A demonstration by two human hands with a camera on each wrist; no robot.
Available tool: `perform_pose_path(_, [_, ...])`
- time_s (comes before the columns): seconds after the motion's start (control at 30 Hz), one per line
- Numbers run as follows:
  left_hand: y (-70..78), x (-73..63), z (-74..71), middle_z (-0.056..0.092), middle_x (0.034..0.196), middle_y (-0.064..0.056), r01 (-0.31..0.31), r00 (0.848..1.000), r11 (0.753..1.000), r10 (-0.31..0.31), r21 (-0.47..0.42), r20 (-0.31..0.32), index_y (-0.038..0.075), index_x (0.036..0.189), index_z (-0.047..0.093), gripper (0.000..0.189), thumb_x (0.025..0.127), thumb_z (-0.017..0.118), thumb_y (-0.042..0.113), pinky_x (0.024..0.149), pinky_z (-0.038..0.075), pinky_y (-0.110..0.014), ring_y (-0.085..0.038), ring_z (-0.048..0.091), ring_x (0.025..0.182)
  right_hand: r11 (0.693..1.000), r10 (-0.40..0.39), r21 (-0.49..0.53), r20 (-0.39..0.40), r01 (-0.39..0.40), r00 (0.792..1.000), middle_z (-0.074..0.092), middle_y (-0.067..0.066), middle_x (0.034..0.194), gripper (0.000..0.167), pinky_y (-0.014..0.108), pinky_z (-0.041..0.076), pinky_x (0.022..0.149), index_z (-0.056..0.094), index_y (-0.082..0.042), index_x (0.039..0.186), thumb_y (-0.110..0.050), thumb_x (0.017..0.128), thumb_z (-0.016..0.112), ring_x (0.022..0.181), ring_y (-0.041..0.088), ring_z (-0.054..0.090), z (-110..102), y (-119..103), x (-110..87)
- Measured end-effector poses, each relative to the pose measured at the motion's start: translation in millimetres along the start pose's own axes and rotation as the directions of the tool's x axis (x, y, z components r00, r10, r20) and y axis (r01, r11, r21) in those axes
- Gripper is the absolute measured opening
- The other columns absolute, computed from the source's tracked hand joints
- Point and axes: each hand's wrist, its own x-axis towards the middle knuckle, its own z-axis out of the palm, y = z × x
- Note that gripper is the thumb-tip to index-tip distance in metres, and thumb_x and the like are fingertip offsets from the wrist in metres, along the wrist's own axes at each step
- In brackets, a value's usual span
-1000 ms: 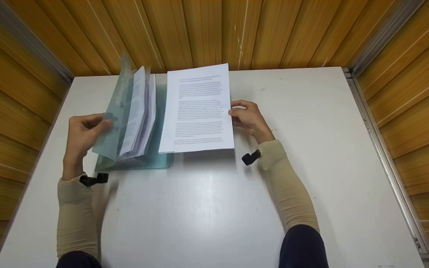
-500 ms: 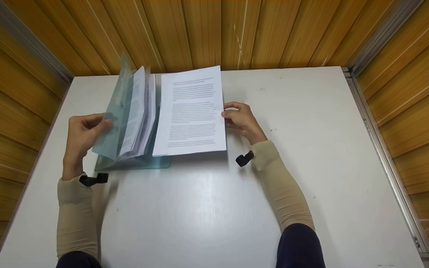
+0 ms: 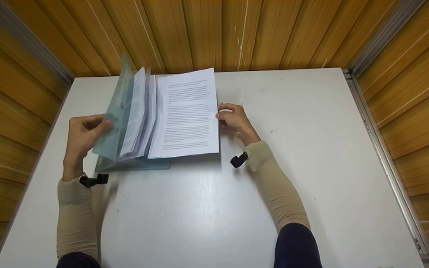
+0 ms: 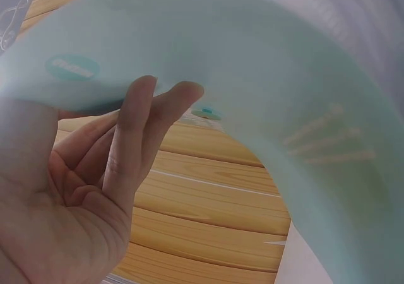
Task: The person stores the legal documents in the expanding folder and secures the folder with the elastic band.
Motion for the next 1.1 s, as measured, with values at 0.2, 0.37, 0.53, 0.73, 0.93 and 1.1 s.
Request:
perform_pose_path(0.2, [0.8, 0.0, 0.1, 0.080, 0.100, -0.022, -0.009, 1.000, 1.000, 0.009, -0.003, 0.002, -0.002, 0.112, 0.082, 0.021, 0.092, 0.077, 0.001, 0.066, 0.055, -0.016, -0.002, 0.071, 0.075, 1.000, -0.004, 0.004, 0.009, 0.004, 1.000, 0.079, 0.003, 0.101, 0.031, 0.028, 0.060, 0.074, 0.066, -0.004, 0.133, -0.003, 0.102, 0.066, 0.086, 0.015, 0.075, 10.2, -0.1, 2.1])
perform_pose_path(0.37, [0.6, 0.4, 1.5, 0.081, 0.099, -0.021, -0.004, 1.000, 1.000, 0.004, -0.013, 0.010, -0.002, 0.112, 0.082, 0.021, 0.092, 0.077, 0.002, 0.066, 0.056, -0.017, -0.004, 0.073, 0.075, 1.000, -0.015, 0.004, 0.014, 0.015, 1.000, 0.079, 0.000, 0.096, 0.032, 0.026, 0.058, 0.070, 0.065, -0.002, 0.134, -0.002, 0.101, 0.067, 0.082, 0.013, 0.075, 18.7, -0.3, 2.9])
perform_pose_path(0.53, [0.7, 1.4, 2.0, 0.080, 0.100, -0.022, -0.004, 1.000, 1.000, 0.004, -0.021, 0.008, -0.003, 0.113, 0.081, 0.022, 0.092, 0.076, 0.000, 0.067, 0.057, -0.017, -0.004, 0.073, 0.076, 1.000, -0.012, 0.012, 0.009, 0.012, 1.000, 0.079, 0.002, 0.097, 0.034, 0.026, 0.058, 0.070, 0.066, -0.003, 0.135, -0.004, 0.101, 0.068, 0.082, 0.014, 0.075, 25.0, -3.2, 3.0])
perform_pose_path(0.73, [0.7, 1.8, 1.9, 0.080, 0.099, -0.022, -0.010, 1.000, 0.999, 0.010, -0.032, 0.009, -0.004, 0.112, 0.081, 0.022, 0.091, 0.076, -0.001, 0.067, 0.057, -0.018, -0.004, 0.074, 0.077, 0.999, 0.012, 0.029, 0.005, -0.012, 1.000, 0.080, 0.007, 0.104, 0.033, 0.028, 0.060, 0.072, 0.067, -0.006, 0.135, -0.005, 0.102, 0.067, 0.085, 0.016, 0.075, 28.6, -8.7, 4.6])
perform_pose_path(0.93, [0.4, 1.1, 1.9, 0.081, 0.100, -0.021, -0.010, 1.000, 1.000, 0.011, -0.024, 0.015, -0.002, 0.111, 0.082, 0.021, 0.091, 0.076, 0.000, 0.066, 0.056, -0.018, -0.006, 0.073, 0.077, 1.000, 0.015, 0.021, -0.013, -0.015, 1.000, 0.079, 0.008, 0.106, 0.031, 0.029, 0.060, 0.072, 0.068, -0.007, 0.133, -0.004, 0.102, 0.067, 0.084, 0.016, 0.075, 29.8, -11.0, 10.9])
perform_pose_path(1.1, [-0.2, -0.7, 2.1, 0.081, 0.103, -0.021, 0.008, 1.000, 1.000, -0.008, -0.003, 0.016, -0.002, 0.113, 0.082, 0.023, 0.092, 0.077, 0.001, 0.066, 0.055, -0.016, -0.006, 0.072, 0.076, 1.000, 0.021, 0.023, -0.002, -0.021, 1.000, 0.079, 0.009, 0.105, 0.031, 0.030, 0.060, 0.072, 0.068, -0.007, 0.132, -0.004, 0.101, 0.068, 0.083, 0.017, 0.075, 34.4, -8.4, 12.9])
